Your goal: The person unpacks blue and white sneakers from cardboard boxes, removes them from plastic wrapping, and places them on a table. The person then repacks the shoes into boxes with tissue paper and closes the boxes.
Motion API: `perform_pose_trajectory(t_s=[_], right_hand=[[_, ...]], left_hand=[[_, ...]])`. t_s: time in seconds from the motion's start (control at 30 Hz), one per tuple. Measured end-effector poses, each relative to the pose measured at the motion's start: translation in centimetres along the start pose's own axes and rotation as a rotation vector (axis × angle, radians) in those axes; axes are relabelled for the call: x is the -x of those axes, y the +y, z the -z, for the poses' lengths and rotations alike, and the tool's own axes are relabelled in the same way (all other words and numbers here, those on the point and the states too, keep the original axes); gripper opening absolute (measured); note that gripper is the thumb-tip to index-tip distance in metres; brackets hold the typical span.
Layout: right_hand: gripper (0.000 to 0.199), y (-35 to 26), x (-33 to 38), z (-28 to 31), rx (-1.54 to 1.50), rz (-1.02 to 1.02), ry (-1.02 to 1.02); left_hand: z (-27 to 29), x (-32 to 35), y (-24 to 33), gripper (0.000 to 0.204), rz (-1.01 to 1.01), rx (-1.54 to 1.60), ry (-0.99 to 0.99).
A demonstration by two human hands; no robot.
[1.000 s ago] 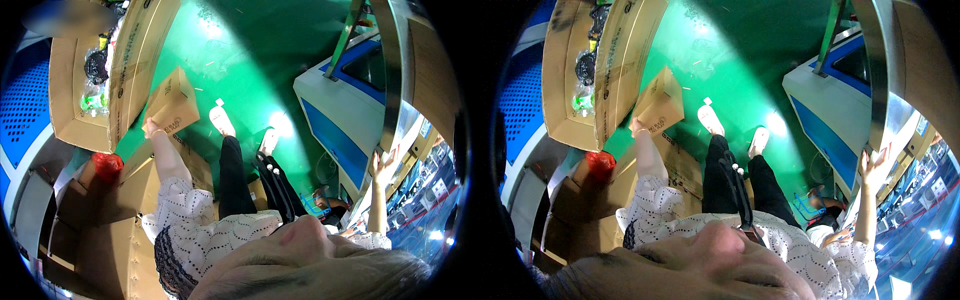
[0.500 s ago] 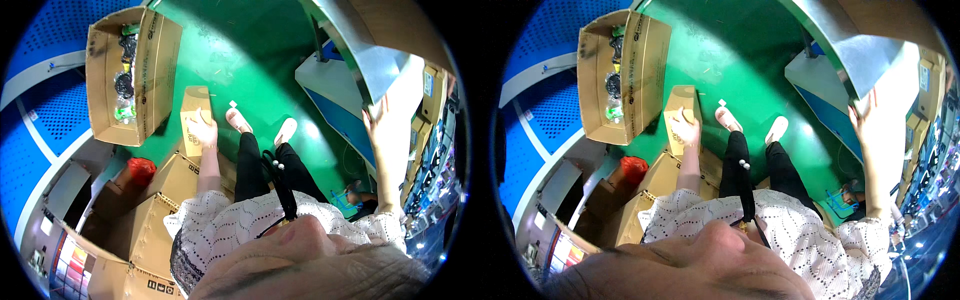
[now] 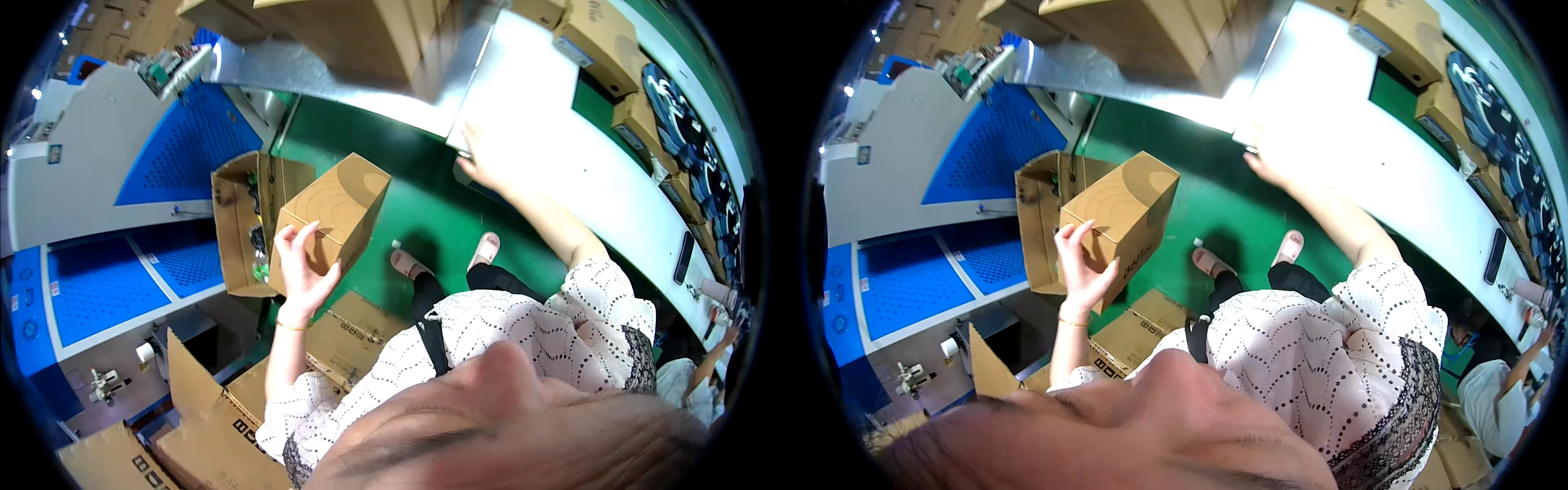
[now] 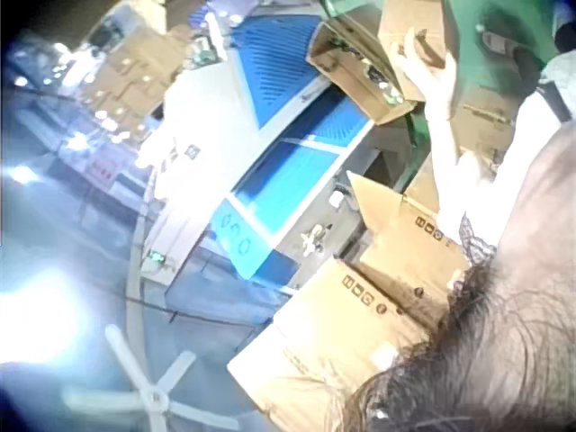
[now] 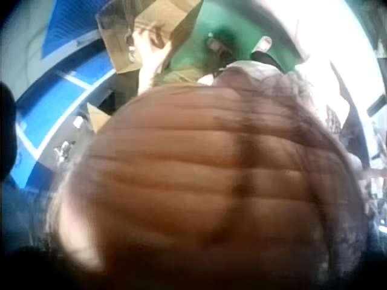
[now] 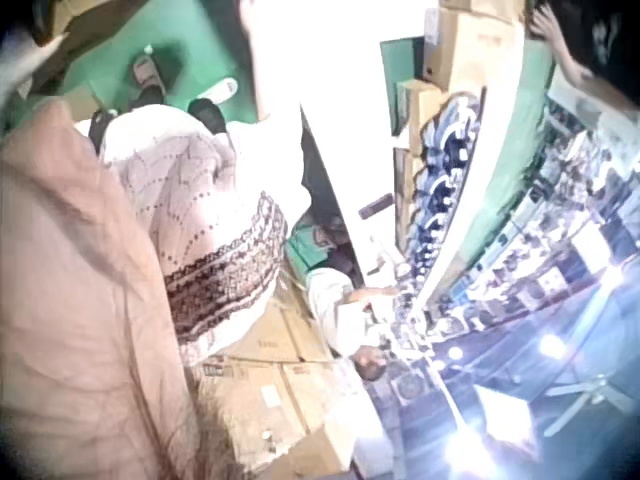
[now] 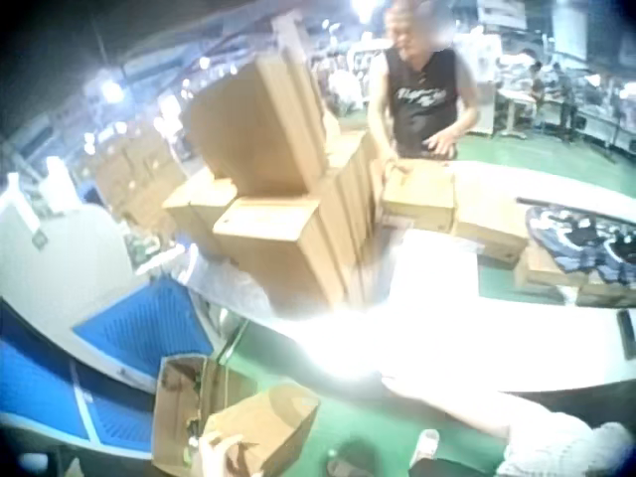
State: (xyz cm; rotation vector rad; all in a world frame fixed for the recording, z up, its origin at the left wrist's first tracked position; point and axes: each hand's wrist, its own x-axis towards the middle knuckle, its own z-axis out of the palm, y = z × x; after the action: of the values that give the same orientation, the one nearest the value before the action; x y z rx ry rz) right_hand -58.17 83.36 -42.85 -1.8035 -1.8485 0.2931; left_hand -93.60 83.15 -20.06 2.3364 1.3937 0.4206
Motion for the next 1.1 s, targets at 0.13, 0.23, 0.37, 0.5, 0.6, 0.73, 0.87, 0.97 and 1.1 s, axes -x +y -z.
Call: perform_pose_trajectory(t_s=[0.13,0.23,0.37,0.5,0.6,0.73,0.87,0.97,1.1], right_hand=[[0.052,0.3,4.4,6.7,-0.144,0.219,-0.041],[0.044,4.6,8.8,12.4,-0.101,0.068,0.033],[0.035,11.6,17.8,18.7,0.071,-0.224,0.186],[0.037,15.0,29.1,20.5,0.221,-0.4,0.153],[0.039,13.9,34.7,20.2,0.273,-0.531,0.145],[0.041,12.4,36.2,18.8,0.35,-0.489,0.244],[0.046,11.8,35.4,16.9,0.436,-0.534,0.375],[0.05,11.6,35.2,15.9,0.45,-0.56,0.423],[0.051,11.5,35.3,15.8,0.478,-0.598,0.422]], left_hand=[[5.4,-3.5,8.4,0.073,-0.112,0.189,0.088],[6.9,-7.6,13.7,0.081,-0.312,0.554,0.185],[5.1,-11.9,20.7,0.047,-0.215,0.868,0.379],[0.1,-17.7,17.2,0.032,-0.287,1.011,0.454],[-5.1,-22.3,8.9,0.03,0.044,0.686,-0.022],[-11.7,-23.7,-2.2,0.064,0.333,0.916,-0.156],[-10.5,-19.7,1.6,0.063,0.253,0.742,-0.342],[-10.1,-17.6,4.2,0.051,0.24,0.709,-0.425],[-10.7,-16.2,5.4,0.053,0.193,0.645,-0.479]])
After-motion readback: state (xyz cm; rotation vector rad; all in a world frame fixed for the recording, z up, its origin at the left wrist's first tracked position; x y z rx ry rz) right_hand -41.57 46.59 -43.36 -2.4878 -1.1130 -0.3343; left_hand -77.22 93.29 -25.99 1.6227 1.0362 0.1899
